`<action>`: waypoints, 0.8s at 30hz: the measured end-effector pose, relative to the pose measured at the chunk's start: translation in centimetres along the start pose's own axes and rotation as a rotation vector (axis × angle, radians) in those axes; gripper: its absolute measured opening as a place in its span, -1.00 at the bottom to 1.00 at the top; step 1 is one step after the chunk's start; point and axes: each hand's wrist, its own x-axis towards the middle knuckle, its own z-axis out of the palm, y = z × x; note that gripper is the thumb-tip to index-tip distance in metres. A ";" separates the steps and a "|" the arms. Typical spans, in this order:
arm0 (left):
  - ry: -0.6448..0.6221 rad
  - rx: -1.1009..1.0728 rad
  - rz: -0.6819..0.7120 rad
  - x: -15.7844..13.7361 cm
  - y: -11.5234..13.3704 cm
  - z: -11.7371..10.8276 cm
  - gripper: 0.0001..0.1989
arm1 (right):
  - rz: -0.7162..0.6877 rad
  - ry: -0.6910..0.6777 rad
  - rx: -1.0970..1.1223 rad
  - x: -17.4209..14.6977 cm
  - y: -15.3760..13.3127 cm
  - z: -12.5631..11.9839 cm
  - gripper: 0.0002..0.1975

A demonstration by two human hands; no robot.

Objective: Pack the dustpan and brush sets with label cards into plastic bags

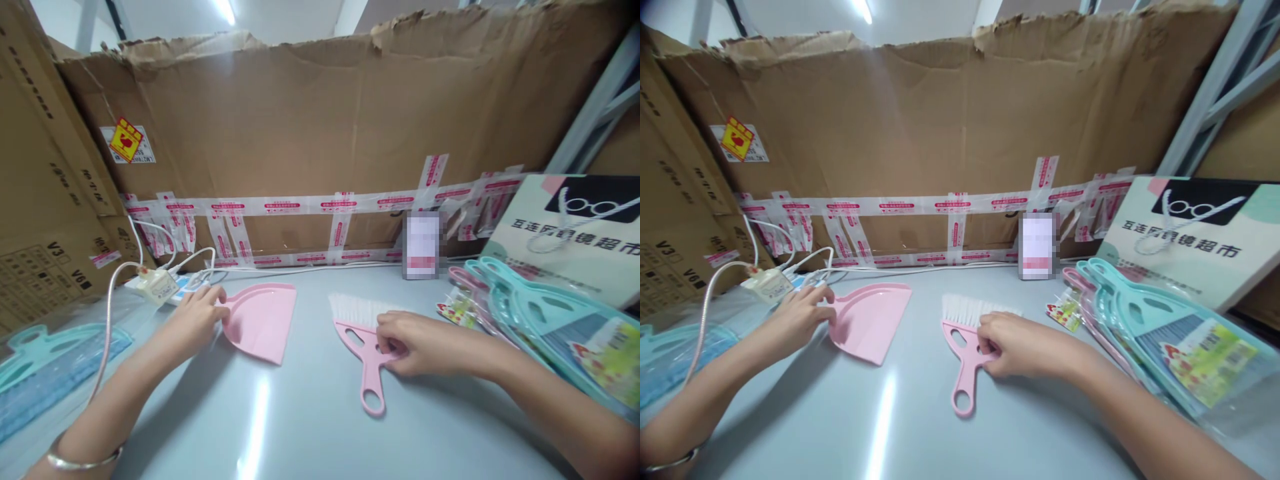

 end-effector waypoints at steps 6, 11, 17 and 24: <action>-0.057 -0.003 -0.413 -0.1 -1.1 -0.4 -0.71 | 0.053 -0.100 0.104 0.0 -1.5 0.0 -0.93; -0.269 -0.183 -0.463 -0.1 -0.4 0.7 -0.62 | 0.056 -0.015 0.154 0.8 -2.6 1.0 -0.78; -0.151 -0.290 -0.343 0.7 -0.7 2.1 -0.81 | -0.172 0.228 -0.002 2.3 -2.0 2.7 -0.65; -0.017 -0.862 -0.442 1.2 1.6 0.6 -0.66 | -0.161 0.121 -0.033 0.9 -0.4 1.3 -0.72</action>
